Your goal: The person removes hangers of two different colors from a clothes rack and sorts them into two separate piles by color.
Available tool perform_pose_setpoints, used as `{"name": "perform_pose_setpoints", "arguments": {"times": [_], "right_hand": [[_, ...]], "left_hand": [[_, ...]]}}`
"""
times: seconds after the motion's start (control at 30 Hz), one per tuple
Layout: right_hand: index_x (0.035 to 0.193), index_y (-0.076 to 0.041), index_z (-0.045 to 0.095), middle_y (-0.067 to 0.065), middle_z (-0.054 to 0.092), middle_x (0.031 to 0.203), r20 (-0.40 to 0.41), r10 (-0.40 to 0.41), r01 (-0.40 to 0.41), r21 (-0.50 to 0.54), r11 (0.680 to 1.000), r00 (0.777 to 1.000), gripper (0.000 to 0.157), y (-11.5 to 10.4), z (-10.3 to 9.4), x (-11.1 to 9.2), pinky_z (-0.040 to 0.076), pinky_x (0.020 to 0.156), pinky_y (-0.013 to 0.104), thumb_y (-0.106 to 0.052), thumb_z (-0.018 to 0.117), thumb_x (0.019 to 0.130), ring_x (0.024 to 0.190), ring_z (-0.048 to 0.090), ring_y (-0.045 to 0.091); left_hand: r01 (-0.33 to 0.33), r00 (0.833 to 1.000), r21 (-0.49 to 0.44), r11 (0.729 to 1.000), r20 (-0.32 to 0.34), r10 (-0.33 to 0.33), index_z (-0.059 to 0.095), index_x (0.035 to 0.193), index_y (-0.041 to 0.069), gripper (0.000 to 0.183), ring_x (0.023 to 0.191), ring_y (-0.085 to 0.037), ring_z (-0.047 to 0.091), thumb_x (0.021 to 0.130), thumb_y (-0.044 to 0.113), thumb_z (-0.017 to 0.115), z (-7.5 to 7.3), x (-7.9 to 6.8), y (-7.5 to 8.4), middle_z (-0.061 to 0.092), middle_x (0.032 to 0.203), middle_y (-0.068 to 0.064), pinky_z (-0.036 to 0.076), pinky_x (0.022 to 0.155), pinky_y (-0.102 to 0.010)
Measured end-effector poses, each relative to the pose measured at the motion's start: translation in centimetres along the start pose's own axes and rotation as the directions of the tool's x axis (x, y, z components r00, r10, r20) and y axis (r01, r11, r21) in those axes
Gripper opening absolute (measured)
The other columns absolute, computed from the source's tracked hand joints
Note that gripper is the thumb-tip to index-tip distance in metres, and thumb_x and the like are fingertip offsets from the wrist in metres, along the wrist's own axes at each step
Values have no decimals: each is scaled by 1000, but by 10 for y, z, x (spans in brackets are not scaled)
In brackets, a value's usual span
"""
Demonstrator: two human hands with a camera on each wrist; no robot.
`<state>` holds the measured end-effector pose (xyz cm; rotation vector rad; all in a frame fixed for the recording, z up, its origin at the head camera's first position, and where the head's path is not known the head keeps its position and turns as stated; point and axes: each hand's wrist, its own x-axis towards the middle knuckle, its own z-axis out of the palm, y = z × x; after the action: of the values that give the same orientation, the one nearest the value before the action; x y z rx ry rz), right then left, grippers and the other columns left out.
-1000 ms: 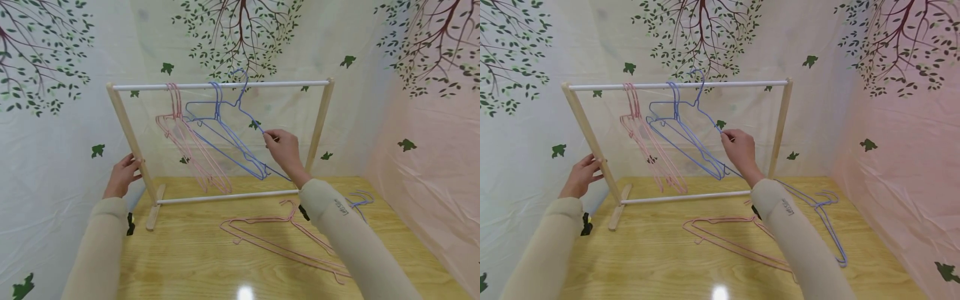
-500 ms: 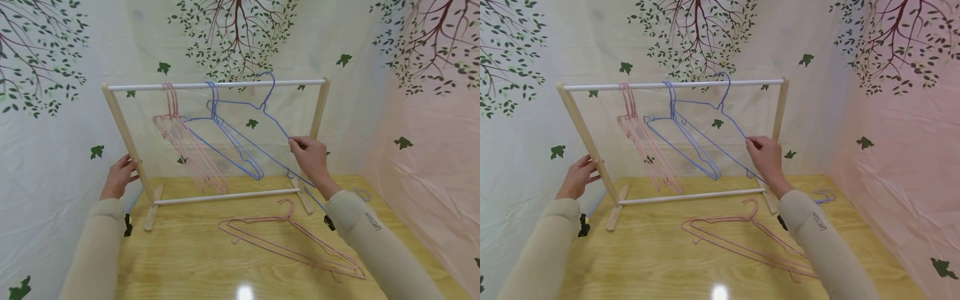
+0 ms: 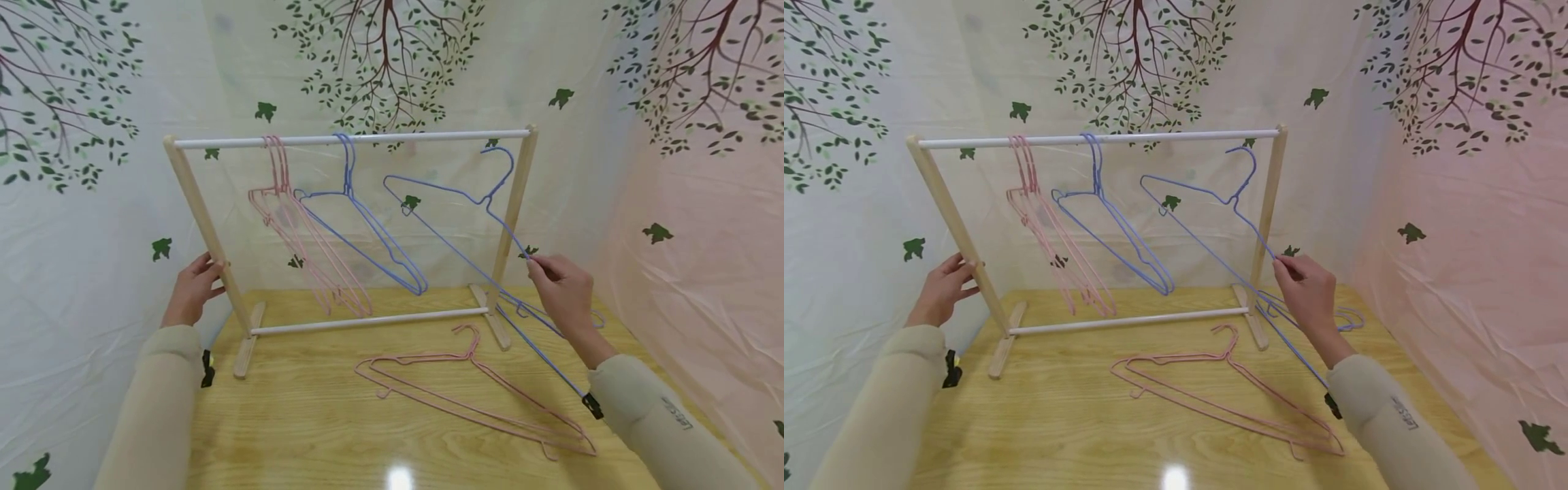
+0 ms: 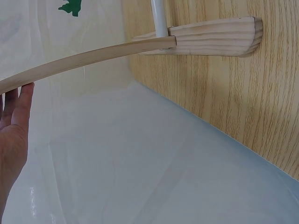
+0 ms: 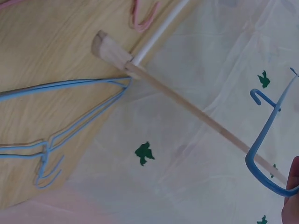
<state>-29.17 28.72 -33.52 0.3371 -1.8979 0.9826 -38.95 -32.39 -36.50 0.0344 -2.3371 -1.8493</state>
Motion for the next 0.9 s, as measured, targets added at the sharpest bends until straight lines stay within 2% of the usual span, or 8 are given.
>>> {"name": "perform_pose_setpoints", "arguments": {"times": [0.13,0.27,0.47,0.63,0.8,0.9], "right_hand": [[91,10,75,14,67,78,-48,-26,27,3,1000,999,8,1,-13,-11,45,63,4,11,68,86,69,57,-13],[94,7,76,0,68,82,-90,-20,22,26,999,996,10,24,-24,-22,48,65,5,8,70,86,72,61,-10],[95,9,75,-13,68,84,-135,-2,8,47,999,991,10,33,-41,-33,49,64,5,3,69,89,72,62,-7],[89,15,73,-16,67,81,-210,-1,15,68,998,978,10,32,-51,-39,47,65,5,7,67,87,70,62,-8],[88,19,70,-15,67,79,-284,13,16,99,995,959,13,21,-65,-42,46,64,5,8,65,86,68,61,-8],[89,20,70,-14,68,78,-322,40,1,126,992,946,13,21,-74,-45,45,62,6,8,66,86,67,61,-7]], "left_hand": [[3,1000,-6,1000,-8,-3,22,159,14,64,126,-22,47,105,39,45,0,-1,0,50,129,-3,38,108,-56],[3,1000,-5,1000,-7,-3,22,159,15,64,125,-21,47,105,39,46,0,-2,1,51,125,2,38,108,-55],[-9,1000,3,1000,3,9,22,159,15,64,127,-24,46,105,40,45,-1,-2,0,51,126,1,38,108,-55],[-13,1000,4,1000,1,13,23,159,15,64,125,-22,47,105,40,45,-1,0,-1,52,120,6,39,107,-54],[-5,1000,5,1000,-8,5,23,159,16,64,130,-28,44,105,41,45,-1,0,-1,50,128,-2,39,107,-55],[-5,1000,5,1000,-6,5,23,159,17,64,132,-30,42,105,42,45,-1,0,-1,48,131,-5,38,108,-55]]}}
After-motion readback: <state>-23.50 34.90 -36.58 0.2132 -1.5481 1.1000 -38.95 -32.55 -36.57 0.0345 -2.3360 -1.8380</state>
